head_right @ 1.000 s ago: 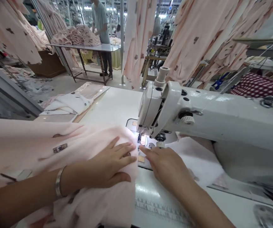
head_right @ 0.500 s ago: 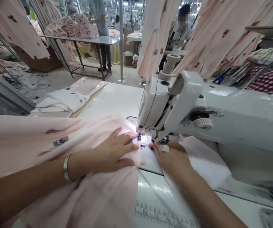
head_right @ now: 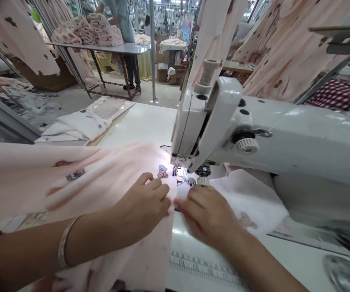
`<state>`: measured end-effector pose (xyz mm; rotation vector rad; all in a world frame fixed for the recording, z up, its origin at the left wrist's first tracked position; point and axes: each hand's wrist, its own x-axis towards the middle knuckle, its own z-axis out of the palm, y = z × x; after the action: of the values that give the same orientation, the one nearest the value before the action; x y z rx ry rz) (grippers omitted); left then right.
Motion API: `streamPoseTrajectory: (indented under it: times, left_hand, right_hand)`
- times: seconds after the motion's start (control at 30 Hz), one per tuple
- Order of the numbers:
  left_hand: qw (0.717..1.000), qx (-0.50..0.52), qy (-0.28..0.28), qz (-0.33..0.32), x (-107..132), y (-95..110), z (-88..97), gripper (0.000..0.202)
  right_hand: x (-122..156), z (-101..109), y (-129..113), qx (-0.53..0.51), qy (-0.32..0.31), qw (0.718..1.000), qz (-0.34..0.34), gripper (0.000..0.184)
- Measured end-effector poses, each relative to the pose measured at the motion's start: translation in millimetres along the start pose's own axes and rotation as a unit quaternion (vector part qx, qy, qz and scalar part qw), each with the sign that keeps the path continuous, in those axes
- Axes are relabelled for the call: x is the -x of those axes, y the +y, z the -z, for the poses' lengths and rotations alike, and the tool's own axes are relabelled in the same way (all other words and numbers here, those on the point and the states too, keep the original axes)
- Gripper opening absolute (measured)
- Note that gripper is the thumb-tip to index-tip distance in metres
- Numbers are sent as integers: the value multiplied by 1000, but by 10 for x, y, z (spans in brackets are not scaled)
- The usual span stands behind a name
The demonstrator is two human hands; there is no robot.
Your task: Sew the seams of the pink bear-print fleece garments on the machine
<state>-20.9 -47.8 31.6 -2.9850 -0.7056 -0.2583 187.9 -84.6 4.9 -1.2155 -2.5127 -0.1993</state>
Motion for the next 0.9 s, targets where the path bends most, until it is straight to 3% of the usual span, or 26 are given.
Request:
streamPoseTrajectory:
  times: [0.13, 0.3, 0.6, 0.9]
  left_hand:
    - [999, -22, -26, -3, -20, -50, 15, 14]
    - [989, -95, 58, -93, -8, -25, -20, 15]
    - [995, 80, 25, -45, 112, -210, -211, 13]
    - [992, 108, 34, -59, -37, -475, -230, 24]
  right_hand:
    - [67, 44, -247, -107, -24, 991, 82, 21]
    - [92, 48, -311, -135, -63, 986, 76, 23]
    - [105, 48, -277, -110, -24, 990, 80, 28]
    - [-58, -36, -108, -78, -9, 996, 49, 19]
